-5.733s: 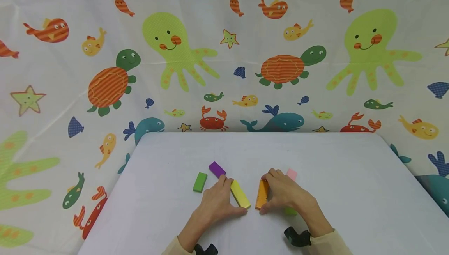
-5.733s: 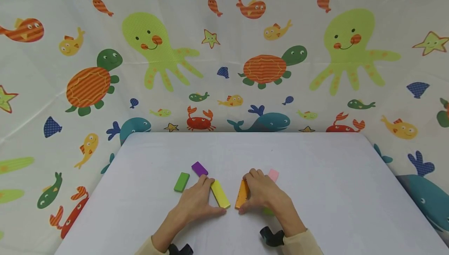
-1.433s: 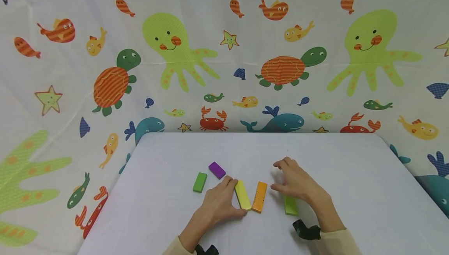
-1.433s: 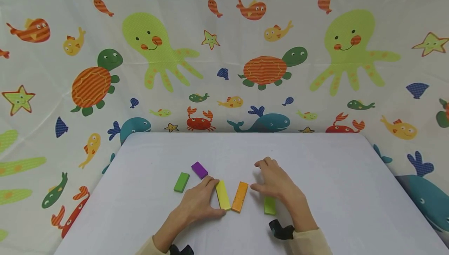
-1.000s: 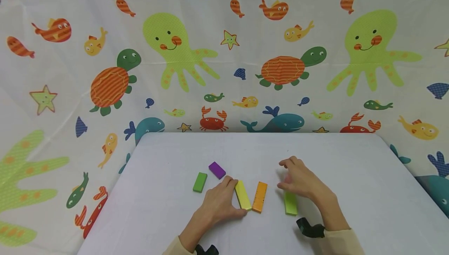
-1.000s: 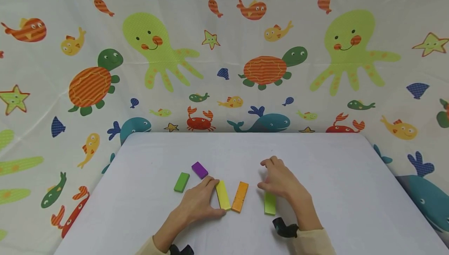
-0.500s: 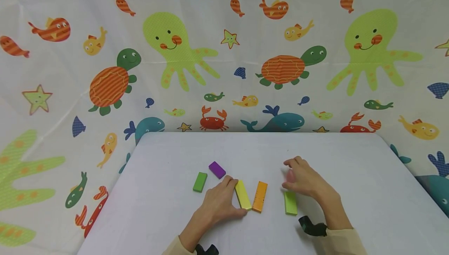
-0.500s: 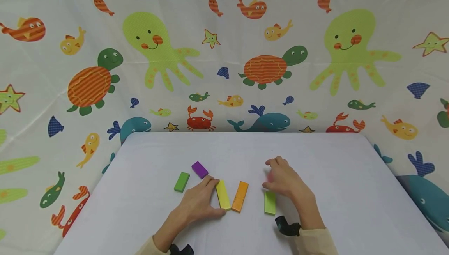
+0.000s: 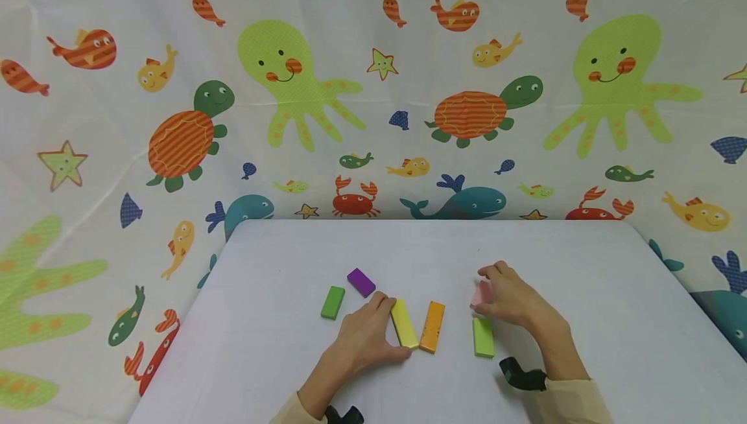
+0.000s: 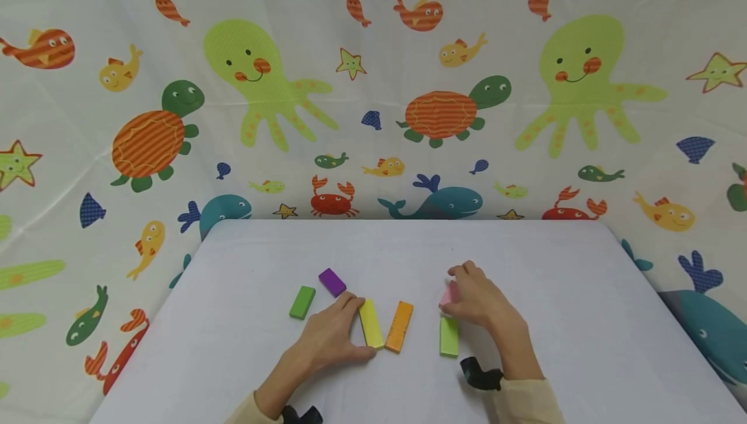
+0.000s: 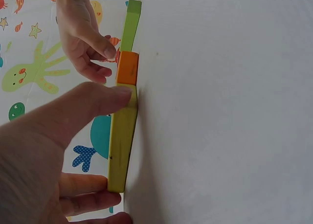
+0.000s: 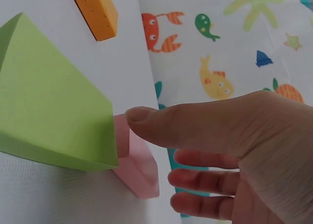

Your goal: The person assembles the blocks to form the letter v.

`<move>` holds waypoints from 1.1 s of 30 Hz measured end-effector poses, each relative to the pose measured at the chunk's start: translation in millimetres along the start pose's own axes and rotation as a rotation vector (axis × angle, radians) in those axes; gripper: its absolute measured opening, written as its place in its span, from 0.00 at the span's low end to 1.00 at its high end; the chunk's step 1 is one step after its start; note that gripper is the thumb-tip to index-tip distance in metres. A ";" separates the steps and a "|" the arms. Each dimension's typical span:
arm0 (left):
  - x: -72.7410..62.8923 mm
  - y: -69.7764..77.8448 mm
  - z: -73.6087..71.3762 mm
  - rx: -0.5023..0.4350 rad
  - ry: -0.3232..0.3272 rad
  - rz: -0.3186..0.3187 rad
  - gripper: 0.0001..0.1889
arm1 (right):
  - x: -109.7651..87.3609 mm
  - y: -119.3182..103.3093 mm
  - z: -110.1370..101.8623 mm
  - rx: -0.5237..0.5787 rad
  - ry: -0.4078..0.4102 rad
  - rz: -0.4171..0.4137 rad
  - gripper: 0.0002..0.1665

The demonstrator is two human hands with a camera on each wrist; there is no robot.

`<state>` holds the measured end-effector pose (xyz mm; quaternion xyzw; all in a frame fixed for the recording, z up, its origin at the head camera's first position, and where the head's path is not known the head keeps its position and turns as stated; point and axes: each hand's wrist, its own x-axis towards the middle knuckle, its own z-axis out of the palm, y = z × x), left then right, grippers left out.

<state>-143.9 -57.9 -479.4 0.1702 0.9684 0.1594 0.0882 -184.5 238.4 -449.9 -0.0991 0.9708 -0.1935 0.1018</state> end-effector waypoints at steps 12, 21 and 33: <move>0.2 0.4 -0.8 0.002 0.004 0.004 0.48 | 0.4 2.1 -0.5 -0.053 -0.010 0.032 0.43; 0.0 0.5 -0.1 0.004 0.008 0.004 0.49 | 0.4 1.8 0.0 -0.074 -0.008 0.045 0.41; -0.8 0.7 -0.2 0.001 0.020 0.006 0.48 | -2.5 -0.1 -3.4 -0.110 -0.008 0.073 0.39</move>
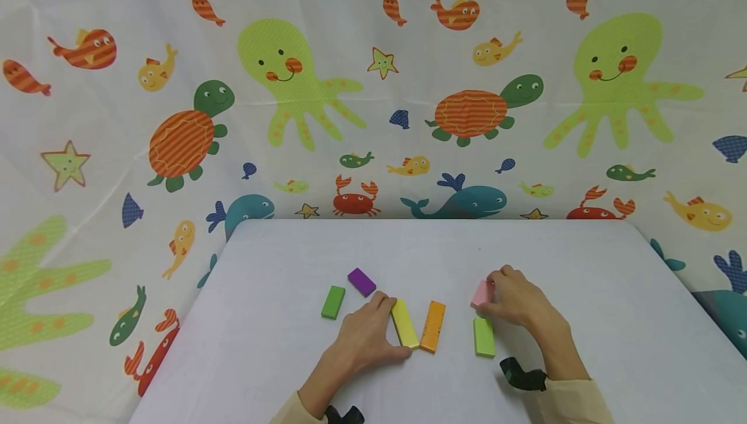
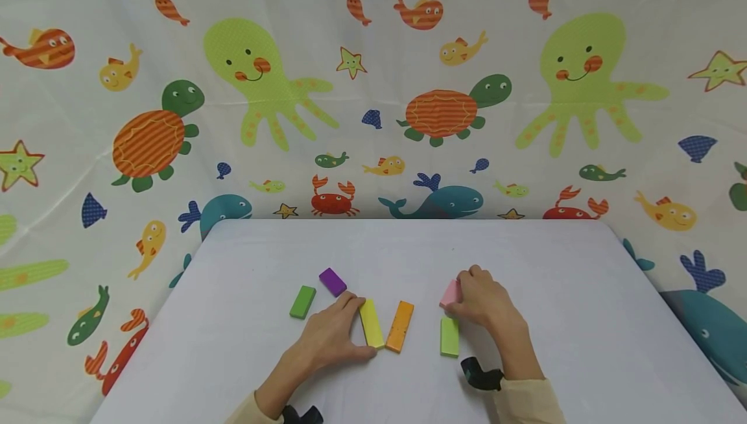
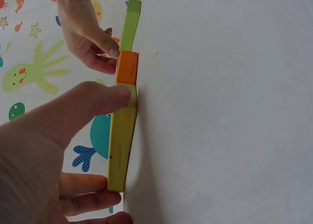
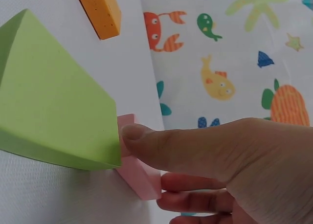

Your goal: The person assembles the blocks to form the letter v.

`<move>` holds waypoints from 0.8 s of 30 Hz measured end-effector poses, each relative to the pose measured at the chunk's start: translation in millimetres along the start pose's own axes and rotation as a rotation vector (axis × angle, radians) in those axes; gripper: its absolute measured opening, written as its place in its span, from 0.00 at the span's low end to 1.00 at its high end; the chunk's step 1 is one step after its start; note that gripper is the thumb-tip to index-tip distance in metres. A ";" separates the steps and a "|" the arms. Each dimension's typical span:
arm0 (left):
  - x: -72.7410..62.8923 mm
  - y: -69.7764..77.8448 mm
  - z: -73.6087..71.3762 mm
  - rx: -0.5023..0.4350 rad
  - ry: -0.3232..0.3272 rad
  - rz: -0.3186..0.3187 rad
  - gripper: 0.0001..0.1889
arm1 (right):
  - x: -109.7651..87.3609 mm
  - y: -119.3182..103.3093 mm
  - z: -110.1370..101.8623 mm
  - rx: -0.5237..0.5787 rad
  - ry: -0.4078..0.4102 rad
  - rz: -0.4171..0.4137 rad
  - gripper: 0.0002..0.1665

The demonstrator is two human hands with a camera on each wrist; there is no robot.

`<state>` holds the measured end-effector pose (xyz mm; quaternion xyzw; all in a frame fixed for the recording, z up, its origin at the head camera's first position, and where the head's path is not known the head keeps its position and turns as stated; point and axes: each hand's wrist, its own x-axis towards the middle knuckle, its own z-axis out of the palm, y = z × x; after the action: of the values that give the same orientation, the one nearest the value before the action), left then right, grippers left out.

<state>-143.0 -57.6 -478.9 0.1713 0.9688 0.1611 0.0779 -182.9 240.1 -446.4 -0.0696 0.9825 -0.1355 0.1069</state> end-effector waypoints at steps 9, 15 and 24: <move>0.0 -0.3 0.6 0.004 -0.003 -0.004 0.48 | 1.4 0.7 3.0 0.023 -0.015 -0.003 0.37; 0.1 -0.6 1.0 0.010 -0.006 -0.003 0.49 | 3.5 -0.6 6.2 0.044 -0.012 -0.018 0.38; -0.2 0.2 0.0 0.010 -0.003 -0.002 0.49 | 7.2 -3.5 11.3 0.080 0.000 -0.018 0.40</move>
<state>-142.7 -57.5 -478.7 0.1708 0.9697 0.1560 0.0785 -187.0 232.7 -457.4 -0.0743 0.9756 -0.1759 0.1082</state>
